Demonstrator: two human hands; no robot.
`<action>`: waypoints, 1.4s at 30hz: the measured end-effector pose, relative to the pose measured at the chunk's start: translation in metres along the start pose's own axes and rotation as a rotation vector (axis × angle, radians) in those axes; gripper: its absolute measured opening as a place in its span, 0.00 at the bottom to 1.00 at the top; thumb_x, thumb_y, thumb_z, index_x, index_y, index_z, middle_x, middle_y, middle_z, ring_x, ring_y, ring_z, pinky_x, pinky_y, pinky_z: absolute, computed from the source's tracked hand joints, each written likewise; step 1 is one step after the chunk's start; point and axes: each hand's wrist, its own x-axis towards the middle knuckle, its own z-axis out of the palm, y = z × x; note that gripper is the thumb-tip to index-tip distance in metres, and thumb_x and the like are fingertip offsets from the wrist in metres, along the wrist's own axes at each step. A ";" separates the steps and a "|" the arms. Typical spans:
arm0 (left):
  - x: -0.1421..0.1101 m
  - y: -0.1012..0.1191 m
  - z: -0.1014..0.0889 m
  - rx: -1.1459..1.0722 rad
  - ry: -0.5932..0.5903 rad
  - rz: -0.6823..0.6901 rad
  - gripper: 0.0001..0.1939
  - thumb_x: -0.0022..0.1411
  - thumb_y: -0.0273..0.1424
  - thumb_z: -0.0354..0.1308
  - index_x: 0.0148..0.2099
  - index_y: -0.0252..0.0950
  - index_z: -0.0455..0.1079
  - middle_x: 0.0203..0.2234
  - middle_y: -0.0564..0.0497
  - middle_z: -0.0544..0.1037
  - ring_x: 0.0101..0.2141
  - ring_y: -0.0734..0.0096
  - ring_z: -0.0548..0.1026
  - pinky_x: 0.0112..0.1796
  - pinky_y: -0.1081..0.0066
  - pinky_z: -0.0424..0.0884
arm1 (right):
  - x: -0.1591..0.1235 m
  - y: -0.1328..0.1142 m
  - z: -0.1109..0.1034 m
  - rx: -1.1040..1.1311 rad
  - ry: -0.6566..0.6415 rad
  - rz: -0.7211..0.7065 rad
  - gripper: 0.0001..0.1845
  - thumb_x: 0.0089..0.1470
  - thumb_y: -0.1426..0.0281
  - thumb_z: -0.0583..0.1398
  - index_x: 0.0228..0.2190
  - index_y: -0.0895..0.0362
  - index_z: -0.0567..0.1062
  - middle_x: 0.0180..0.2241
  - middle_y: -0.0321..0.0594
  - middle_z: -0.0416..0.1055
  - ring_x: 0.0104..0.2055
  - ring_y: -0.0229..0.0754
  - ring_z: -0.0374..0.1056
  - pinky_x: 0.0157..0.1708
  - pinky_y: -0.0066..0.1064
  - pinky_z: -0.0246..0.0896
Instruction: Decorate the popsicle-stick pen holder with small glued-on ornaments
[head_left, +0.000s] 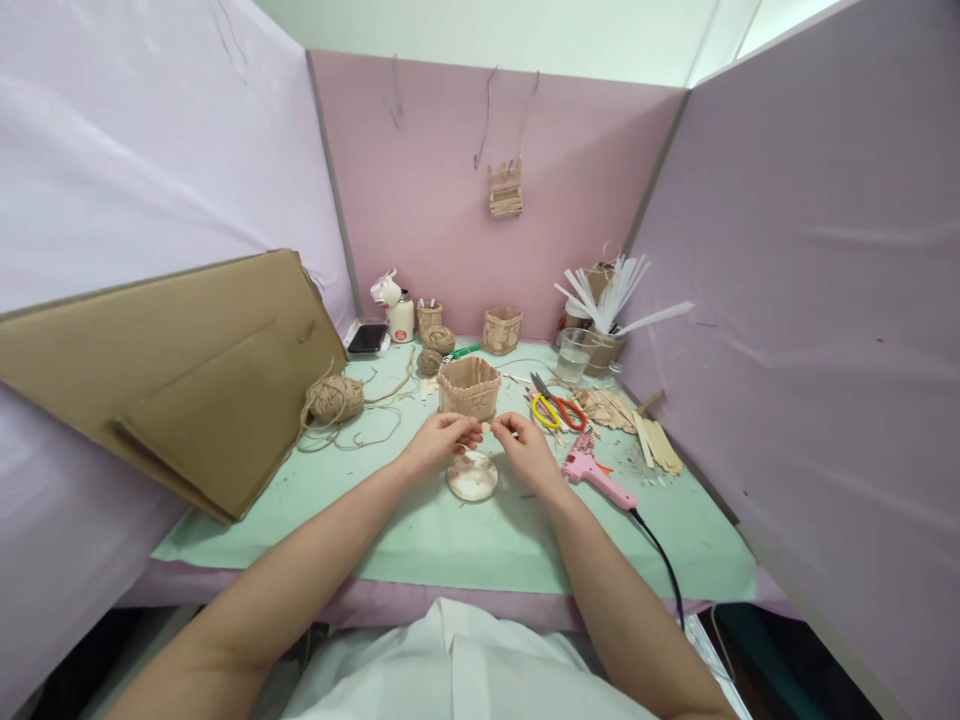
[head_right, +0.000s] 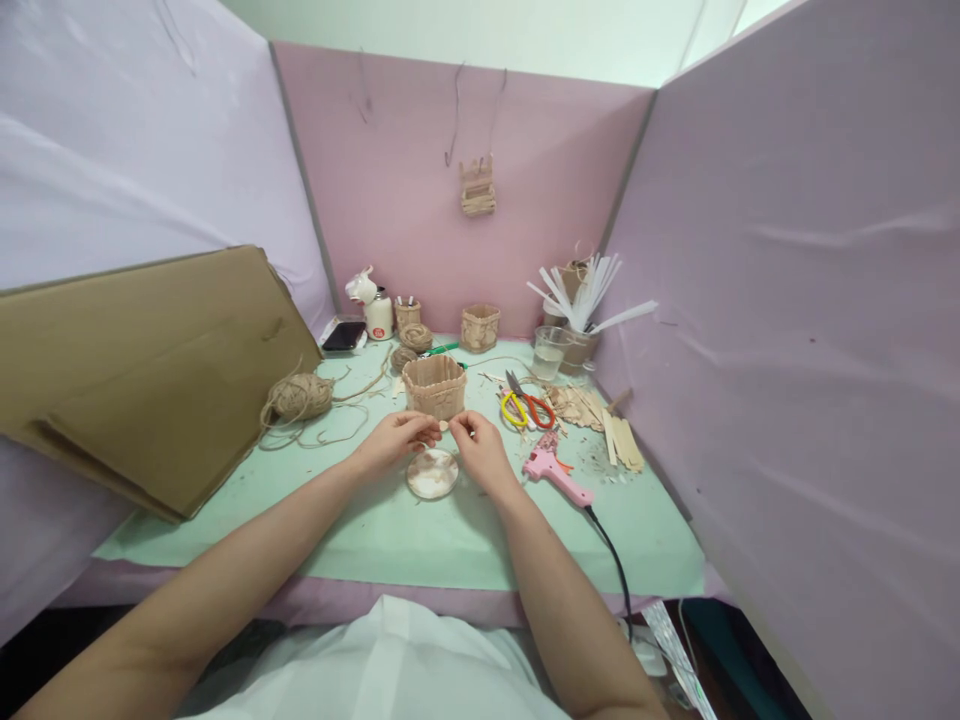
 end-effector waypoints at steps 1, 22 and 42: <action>0.000 0.000 -0.002 -0.052 -0.035 -0.052 0.13 0.52 0.39 0.62 0.31 0.32 0.73 0.27 0.47 0.77 0.28 0.74 0.74 0.29 0.75 0.67 | 0.000 -0.001 -0.002 -0.003 -0.033 -0.013 0.10 0.53 0.64 0.54 0.25 0.56 0.69 0.25 0.34 0.67 0.29 0.38 0.61 0.30 0.29 0.55; 0.007 -0.005 -0.024 -0.353 -0.355 -0.361 0.17 0.44 0.25 0.70 0.38 0.29 0.72 0.29 0.47 0.79 0.28 0.78 0.76 0.32 0.79 0.72 | -0.016 -0.015 -0.027 -0.240 -0.167 -0.140 0.09 0.56 0.65 0.53 0.37 0.55 0.70 0.36 0.41 0.69 0.39 0.42 0.65 0.39 0.33 0.59; 0.011 0.000 -0.032 -0.555 -0.253 -0.270 0.06 0.51 0.19 0.64 0.33 0.27 0.71 0.28 0.47 0.77 0.28 0.78 0.76 0.30 0.82 0.72 | -0.056 0.034 -0.124 -0.962 -0.133 0.392 0.17 0.48 0.60 0.60 0.37 0.59 0.73 0.38 0.50 0.70 0.41 0.51 0.67 0.39 0.35 0.59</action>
